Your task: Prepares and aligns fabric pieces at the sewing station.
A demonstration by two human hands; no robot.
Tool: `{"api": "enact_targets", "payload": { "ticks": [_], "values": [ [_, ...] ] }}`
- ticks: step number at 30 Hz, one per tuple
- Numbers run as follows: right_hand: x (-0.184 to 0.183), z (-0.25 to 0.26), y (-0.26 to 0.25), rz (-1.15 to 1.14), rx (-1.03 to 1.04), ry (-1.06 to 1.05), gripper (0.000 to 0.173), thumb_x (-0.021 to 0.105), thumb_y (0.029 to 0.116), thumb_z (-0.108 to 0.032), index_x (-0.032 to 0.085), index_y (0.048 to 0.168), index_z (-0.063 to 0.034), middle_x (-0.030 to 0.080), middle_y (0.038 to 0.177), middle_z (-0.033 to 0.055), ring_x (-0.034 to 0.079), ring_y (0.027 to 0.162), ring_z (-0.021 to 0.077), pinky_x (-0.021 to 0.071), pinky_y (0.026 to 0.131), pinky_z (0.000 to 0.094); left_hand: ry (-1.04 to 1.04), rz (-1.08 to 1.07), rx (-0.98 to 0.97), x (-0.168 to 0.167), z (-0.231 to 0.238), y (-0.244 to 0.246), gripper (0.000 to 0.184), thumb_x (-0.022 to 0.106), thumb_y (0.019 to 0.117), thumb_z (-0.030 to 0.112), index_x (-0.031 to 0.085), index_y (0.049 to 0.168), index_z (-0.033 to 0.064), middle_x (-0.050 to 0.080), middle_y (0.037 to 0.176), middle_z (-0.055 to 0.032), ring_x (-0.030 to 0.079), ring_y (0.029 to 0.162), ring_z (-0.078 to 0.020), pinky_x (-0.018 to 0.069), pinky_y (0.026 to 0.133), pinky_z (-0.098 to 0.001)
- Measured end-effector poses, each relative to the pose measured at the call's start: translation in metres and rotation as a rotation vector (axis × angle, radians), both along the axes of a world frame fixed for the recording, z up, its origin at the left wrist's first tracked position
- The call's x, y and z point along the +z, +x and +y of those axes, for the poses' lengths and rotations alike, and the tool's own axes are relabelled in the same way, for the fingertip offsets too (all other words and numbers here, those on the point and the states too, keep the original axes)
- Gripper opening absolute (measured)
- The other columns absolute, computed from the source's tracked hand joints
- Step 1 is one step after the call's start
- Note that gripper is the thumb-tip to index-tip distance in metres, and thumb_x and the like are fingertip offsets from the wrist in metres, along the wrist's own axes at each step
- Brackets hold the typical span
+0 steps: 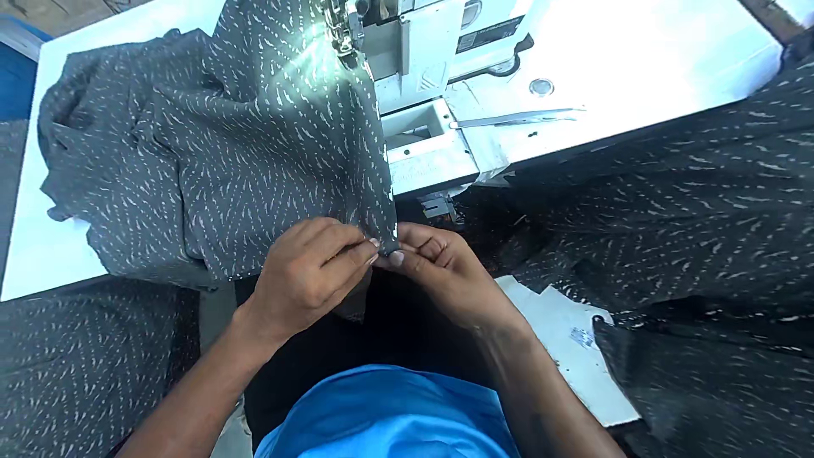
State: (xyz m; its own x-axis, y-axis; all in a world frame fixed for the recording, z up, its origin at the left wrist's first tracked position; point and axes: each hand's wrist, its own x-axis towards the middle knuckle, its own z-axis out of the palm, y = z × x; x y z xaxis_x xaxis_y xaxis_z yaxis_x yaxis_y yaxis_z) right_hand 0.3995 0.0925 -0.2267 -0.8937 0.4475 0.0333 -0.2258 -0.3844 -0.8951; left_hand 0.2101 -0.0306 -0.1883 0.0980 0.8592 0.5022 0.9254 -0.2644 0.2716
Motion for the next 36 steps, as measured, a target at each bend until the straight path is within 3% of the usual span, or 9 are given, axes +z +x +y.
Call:
{"api": "enact_targets", "payload": {
  "ticks": [4, 6, 8, 15, 19, 25, 29, 33, 36],
  "values": [
    [0.001, -0.003, -0.001, 0.000, -0.040, -0.004, 0.029, 0.053, 0.1011, 0.005, 0.063, 0.128, 0.0065, 0.072, 0.109, 0.0153, 0.072, 0.099, 0.0183, 0.0593, 0.094, 0.0344, -0.079, -0.263, 0.075, -0.001, 0.001, -0.003, 0.015, 0.069, 0.0967, 0.019, 0.077, 0.101, 0.0071, 0.071, 0.103, -0.0034, 0.065, 0.100, -0.0128, 0.0558, 0.086, -0.0276],
    [0.001, -0.003, -0.002, -0.016, -0.070, 0.001, 0.026, 0.058, 0.0979, 0.006, 0.066, 0.123, 0.0049, 0.074, 0.103, 0.0142, 0.073, 0.092, 0.0159, 0.0609, 0.085, 0.0298, -0.126, -0.230, 0.025, 0.002, -0.002, -0.002, 0.029, 0.072, 0.0959, 0.031, 0.074, 0.114, 0.0075, 0.069, 0.112, -0.0050, 0.065, 0.107, -0.0147, 0.0565, 0.091, -0.0304],
    [0.002, -0.003, -0.001, -0.034, -0.096, 0.021, 0.023, 0.063, 0.0962, 0.005, 0.069, 0.119, 0.0044, 0.075, 0.099, 0.0129, 0.072, 0.085, 0.0134, 0.0609, 0.078, 0.0258, -0.107, -0.146, 0.007, 0.000, -0.003, 0.001, 0.031, 0.075, 0.0947, 0.031, 0.075, 0.114, 0.0081, 0.069, 0.110, -0.0057, 0.066, 0.103, -0.0151, 0.0565, 0.088, -0.0296],
    [0.004, -0.003, -0.001, -0.015, -0.047, 0.081, 0.035, 0.052, 0.1013, 0.006, 0.058, 0.136, 0.0076, 0.073, 0.114, 0.0151, 0.072, 0.103, 0.0195, 0.0594, 0.097, 0.0353, -0.007, -0.101, 0.015, -0.003, -0.001, -0.003, 0.014, 0.070, 0.0975, 0.016, 0.079, 0.104, 0.0063, 0.070, 0.099, -0.0081, 0.066, 0.095, -0.0171, 0.0564, 0.082, -0.0296],
    [0.006, -0.005, -0.002, -0.051, -0.099, 0.123, 0.030, 0.055, 0.1006, 0.004, 0.064, 0.129, 0.0058, 0.074, 0.109, 0.0146, 0.074, 0.098, 0.0198, 0.0623, 0.090, 0.0337, 0.008, -0.399, 0.143, 0.006, -0.001, 0.002, 0.012, 0.069, 0.0966, 0.015, 0.077, 0.096, 0.0059, 0.070, 0.099, -0.0020, 0.067, 0.092, -0.0086, 0.0585, 0.079, -0.0233],
    [0.009, -0.006, 0.003, -0.079, -0.107, 0.207, 0.026, 0.056, 0.0987, 0.002, 0.070, 0.121, 0.0016, 0.074, 0.093, 0.0071, 0.068, 0.077, 0.0083, 0.0577, 0.069, 0.0209, 0.085, -0.027, 0.076, 0.004, -0.005, 0.015, 0.011, 0.076, 0.0930, 0.020, 0.080, 0.103, 0.0151, 0.071, 0.096, -0.0025, 0.064, 0.092, -0.0176, 0.0519, 0.083, -0.0362],
    [0.010, -0.006, 0.005, -0.072, -0.113, 0.198, 0.027, 0.057, 0.0991, 0.001, 0.069, 0.123, 0.0023, 0.075, 0.098, 0.0093, 0.071, 0.083, 0.0112, 0.0602, 0.075, 0.0240, 0.096, 0.011, 0.076, -0.003, -0.004, 0.015, 0.012, 0.075, 0.0936, 0.019, 0.080, 0.104, 0.0153, 0.071, 0.098, -0.0030, 0.063, 0.091, -0.0178, 0.0498, 0.081, -0.0350],
    [0.012, -0.004, 0.007, -0.096, -0.112, 0.214, 0.027, 0.055, 0.0998, -0.003, 0.070, 0.122, 0.0004, 0.075, 0.097, 0.0083, 0.070, 0.082, 0.0112, 0.0596, 0.073, 0.0243, 0.102, 0.047, 0.071, -0.004, -0.005, 0.015, 0.015, 0.076, 0.0937, 0.021, 0.079, 0.107, 0.0163, 0.069, 0.097, -0.0040, 0.062, 0.091, -0.0188, 0.0501, 0.082, -0.0359],
    [0.008, -0.003, 0.003, -0.101, -0.123, 0.204, 0.029, 0.058, 0.1031, -0.026, 0.074, 0.114, -0.0044, 0.073, 0.093, 0.0062, 0.070, 0.083, 0.0130, 0.0608, 0.076, 0.0304, 0.081, 0.084, 0.059, -0.004, -0.007, 0.014, 0.014, 0.074, 0.0951, 0.024, 0.077, 0.108, 0.0179, 0.070, 0.099, -0.0037, 0.064, 0.093, -0.0194, 0.0526, 0.085, -0.0385]
  ]
}}
